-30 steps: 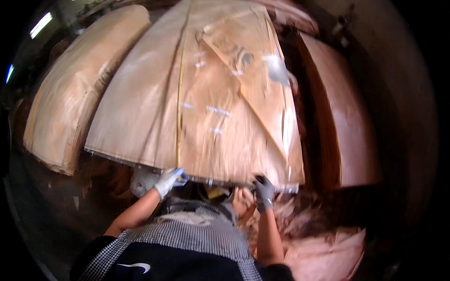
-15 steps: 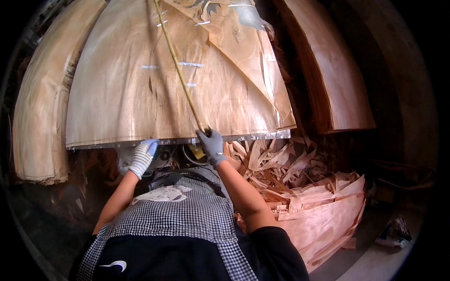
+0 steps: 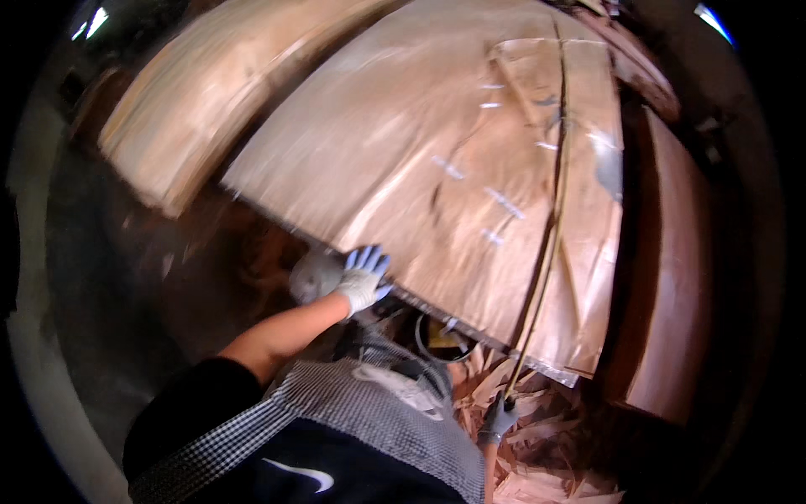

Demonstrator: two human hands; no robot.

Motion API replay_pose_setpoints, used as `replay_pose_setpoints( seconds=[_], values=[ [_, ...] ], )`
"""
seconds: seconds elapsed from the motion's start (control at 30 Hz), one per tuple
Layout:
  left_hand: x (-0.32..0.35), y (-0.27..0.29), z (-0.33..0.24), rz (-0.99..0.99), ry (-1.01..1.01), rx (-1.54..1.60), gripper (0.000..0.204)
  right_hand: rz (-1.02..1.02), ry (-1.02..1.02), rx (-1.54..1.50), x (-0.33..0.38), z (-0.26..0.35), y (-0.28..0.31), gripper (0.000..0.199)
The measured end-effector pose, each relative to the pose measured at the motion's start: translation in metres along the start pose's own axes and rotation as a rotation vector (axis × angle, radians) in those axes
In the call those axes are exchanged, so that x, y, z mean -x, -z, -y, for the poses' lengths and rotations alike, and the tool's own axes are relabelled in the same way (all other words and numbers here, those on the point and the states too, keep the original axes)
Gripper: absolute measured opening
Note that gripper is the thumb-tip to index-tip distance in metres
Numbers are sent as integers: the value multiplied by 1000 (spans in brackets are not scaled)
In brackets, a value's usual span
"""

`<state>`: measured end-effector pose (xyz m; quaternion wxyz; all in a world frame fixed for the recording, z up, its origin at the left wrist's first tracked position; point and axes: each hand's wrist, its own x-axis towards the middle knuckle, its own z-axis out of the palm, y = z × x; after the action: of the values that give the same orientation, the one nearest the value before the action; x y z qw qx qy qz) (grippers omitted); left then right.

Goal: The person peels damaged outer layers from a wood veneer sheet and applies tape to repair or reinforce the surface.

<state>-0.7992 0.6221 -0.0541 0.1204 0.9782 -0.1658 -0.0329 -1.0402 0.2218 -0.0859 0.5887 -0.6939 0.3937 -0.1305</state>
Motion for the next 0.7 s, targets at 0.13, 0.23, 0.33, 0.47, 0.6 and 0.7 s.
replay_pose_setpoints(
  seconds=[0.13,0.23,0.33,0.47,0.6,0.7],
  values=[
    [4,-1,3,13,4,-65,67,-78,-58,-75,8,28,6,17],
    [-1,2,4,100,10,-90,76,-121,-95,-104,6,46,16,25],
    [-10,11,-1,213,32,-83,78,-143,-169,-72,-3,65,26,27],
    [-11,20,-3,279,5,-112,79,-168,-61,7,-32,72,35,25],
    [-12,29,-4,348,17,-122,80,-150,119,80,-47,73,26,25],
    [-9,26,1,356,37,-131,80,-99,86,84,-13,111,0,28]
  ],
)
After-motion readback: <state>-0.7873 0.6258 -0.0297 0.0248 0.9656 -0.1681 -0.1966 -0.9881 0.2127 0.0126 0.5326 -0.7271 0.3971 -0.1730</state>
